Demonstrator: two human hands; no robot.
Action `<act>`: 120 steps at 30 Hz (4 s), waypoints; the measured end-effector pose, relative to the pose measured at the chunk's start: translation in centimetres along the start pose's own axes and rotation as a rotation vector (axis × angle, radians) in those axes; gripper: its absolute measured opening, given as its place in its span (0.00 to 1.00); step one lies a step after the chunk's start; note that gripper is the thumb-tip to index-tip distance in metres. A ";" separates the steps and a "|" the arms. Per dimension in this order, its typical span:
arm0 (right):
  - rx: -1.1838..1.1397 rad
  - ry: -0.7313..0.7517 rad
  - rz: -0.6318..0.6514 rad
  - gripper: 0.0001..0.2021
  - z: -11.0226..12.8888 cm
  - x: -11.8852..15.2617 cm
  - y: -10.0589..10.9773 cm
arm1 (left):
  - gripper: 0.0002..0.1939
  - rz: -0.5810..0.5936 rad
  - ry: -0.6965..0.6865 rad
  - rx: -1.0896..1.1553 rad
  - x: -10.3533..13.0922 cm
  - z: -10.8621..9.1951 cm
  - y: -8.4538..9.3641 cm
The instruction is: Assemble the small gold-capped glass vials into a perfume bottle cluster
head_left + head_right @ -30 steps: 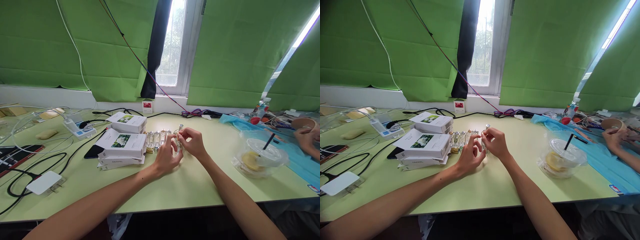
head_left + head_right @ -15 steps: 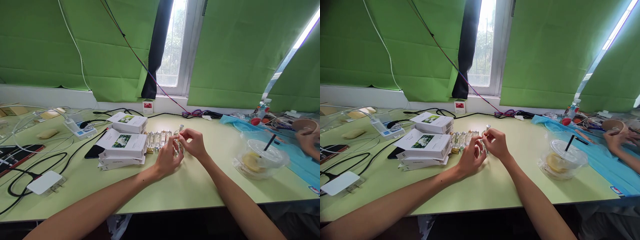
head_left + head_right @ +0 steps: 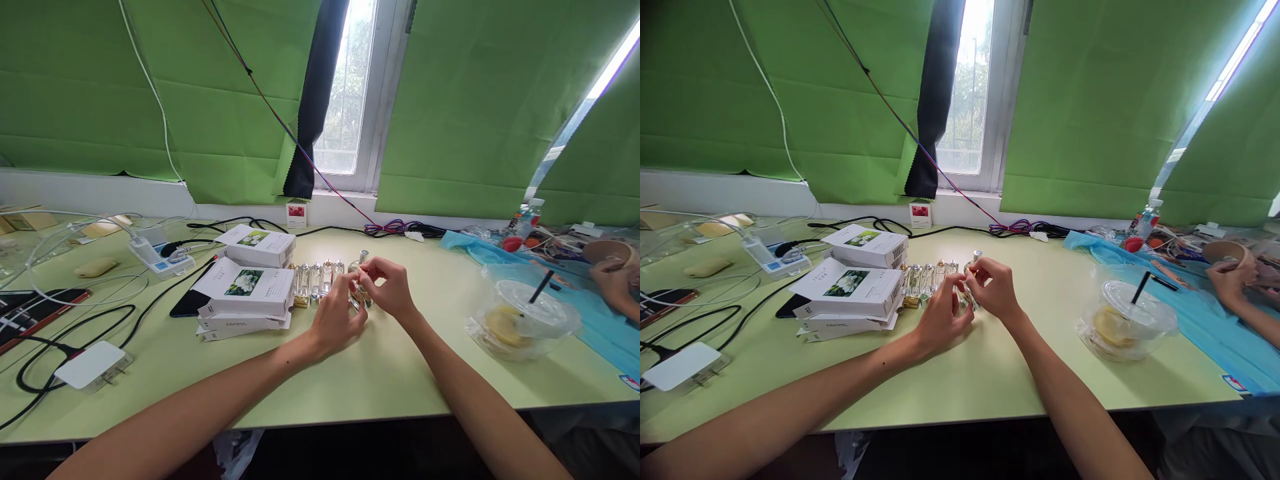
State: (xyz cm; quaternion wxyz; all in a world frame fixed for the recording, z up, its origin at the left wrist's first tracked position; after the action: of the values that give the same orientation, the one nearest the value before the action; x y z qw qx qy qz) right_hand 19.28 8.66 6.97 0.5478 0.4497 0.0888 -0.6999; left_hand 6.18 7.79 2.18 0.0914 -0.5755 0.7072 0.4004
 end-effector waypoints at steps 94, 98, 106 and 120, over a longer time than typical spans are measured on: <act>-0.041 -0.004 0.022 0.07 0.2 0.0 -0.2 | 0.24 -0.072 -0.098 -0.117 0.1 -0.9 0.4; -0.063 -0.006 0.035 0.06 0.3 0.0 -0.2 | 0.22 -0.123 -0.059 -0.189 0.1 -1.1 0.6; -0.102 0.002 0.058 0.06 0.6 0.1 -0.5 | 0.23 -0.105 0.068 -0.202 0.1 -0.9 0.7; -0.102 0.008 0.063 0.06 0.4 0.1 -0.6 | 0.25 -0.103 0.117 -0.291 0.1 -0.7 0.7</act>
State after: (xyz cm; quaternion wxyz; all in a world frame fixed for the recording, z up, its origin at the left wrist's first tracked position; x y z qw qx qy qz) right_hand 18.56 8.53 6.89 0.5915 0.4265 0.1125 -0.6749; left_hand 5.78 7.28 2.90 -0.0139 -0.6404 0.6154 0.4594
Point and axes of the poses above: each hand's wrist, its own x-axis away from the middle knuckle, its own y-axis out of the back of the hand, z = x × y, the point moved 6 cm from there along -x, towards the middle knuckle, and after that the axes turned 6 degrees about x, right-handed, at the moved point
